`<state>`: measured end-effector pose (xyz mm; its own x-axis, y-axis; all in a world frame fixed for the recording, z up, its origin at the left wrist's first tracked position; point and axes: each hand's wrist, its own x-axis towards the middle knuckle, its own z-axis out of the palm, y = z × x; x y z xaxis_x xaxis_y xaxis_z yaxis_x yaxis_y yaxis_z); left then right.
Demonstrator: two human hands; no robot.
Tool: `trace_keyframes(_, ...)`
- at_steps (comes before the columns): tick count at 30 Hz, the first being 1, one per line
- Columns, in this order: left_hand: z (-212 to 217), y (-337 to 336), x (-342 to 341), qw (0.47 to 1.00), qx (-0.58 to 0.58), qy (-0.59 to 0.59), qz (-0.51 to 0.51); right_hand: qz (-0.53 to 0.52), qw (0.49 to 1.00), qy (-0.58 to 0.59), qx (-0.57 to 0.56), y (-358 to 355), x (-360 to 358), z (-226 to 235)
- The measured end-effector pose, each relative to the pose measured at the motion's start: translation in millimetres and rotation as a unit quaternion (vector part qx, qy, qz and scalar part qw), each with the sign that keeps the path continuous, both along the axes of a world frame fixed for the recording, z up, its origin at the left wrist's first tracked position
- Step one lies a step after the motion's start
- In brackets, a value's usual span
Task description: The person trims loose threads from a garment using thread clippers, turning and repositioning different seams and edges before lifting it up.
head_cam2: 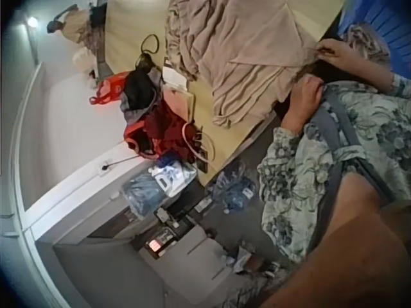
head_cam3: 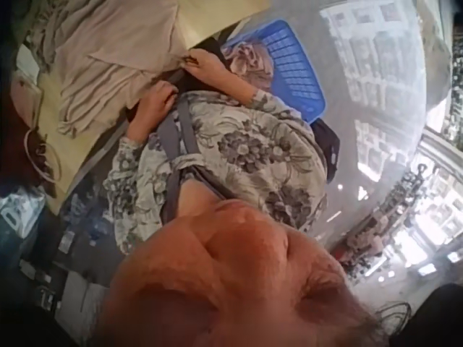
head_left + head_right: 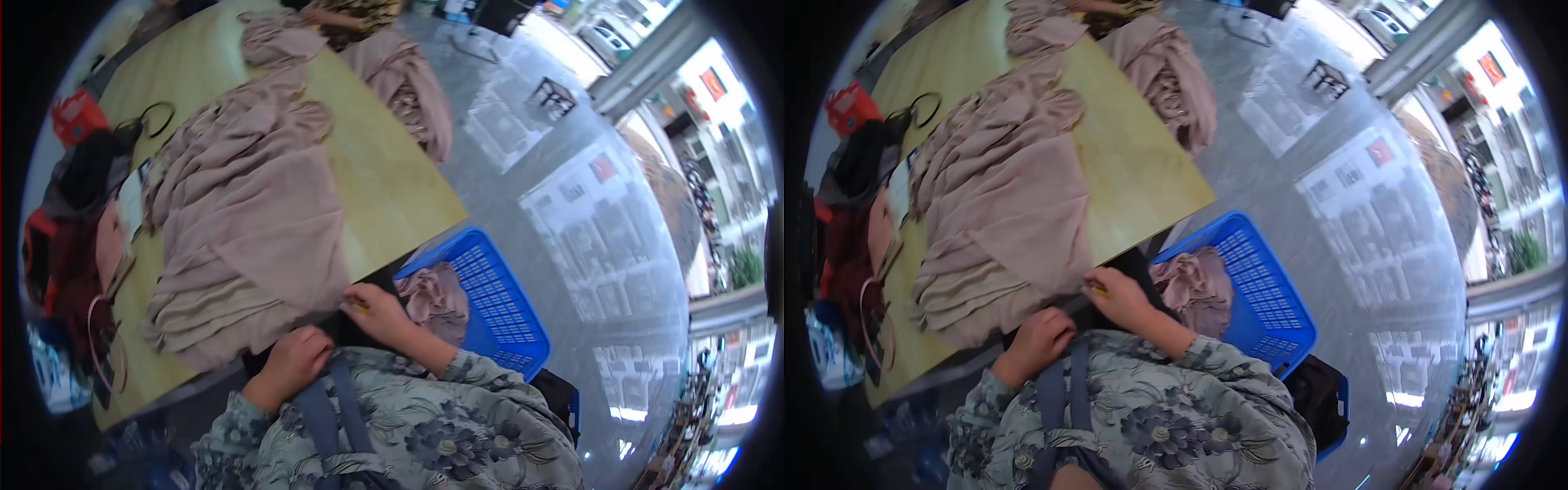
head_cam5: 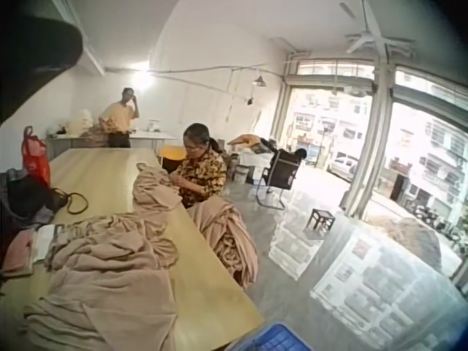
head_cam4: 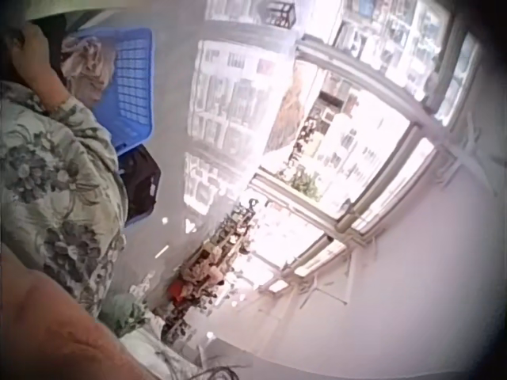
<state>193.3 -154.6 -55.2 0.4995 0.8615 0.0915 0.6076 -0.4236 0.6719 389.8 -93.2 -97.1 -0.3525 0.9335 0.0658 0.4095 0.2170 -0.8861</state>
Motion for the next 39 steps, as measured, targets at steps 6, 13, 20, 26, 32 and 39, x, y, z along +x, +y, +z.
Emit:
trace_keyframes(6, 4, 17, -1, 0.998, 0.047, -0.022, 0.018, -0.066, 0.995, 0.052, -0.057, 9, 13, -8)
trace_keyframes(13, 5, 18, -5, 0.982, 0.072, -0.055, 0.164, -0.025, 0.969, 0.156, -0.188, 9, -3, 5)
trace_keyframes(20, -1, 31, 7, 0.974, 0.170, 0.020, 0.145, -0.017, 0.960, 0.169, -0.224, 9, -10, 6)
trace_keyframes(26, -2, 16, 10, 0.988, 0.019, -0.082, 0.129, -0.017, 0.956, 0.180, -0.230, 10, -5, 8)
trace_keyframes(32, -10, 8, 11, 0.818, -0.345, -0.383, 0.255, -0.014, 0.956, 0.192, -0.222, 7, -3, 16)
trace_keyframes(39, -13, 23, 21, 0.682, -0.482, -0.480, 0.267, -0.004, 0.969, 0.168, -0.181, 2, -2, 14)
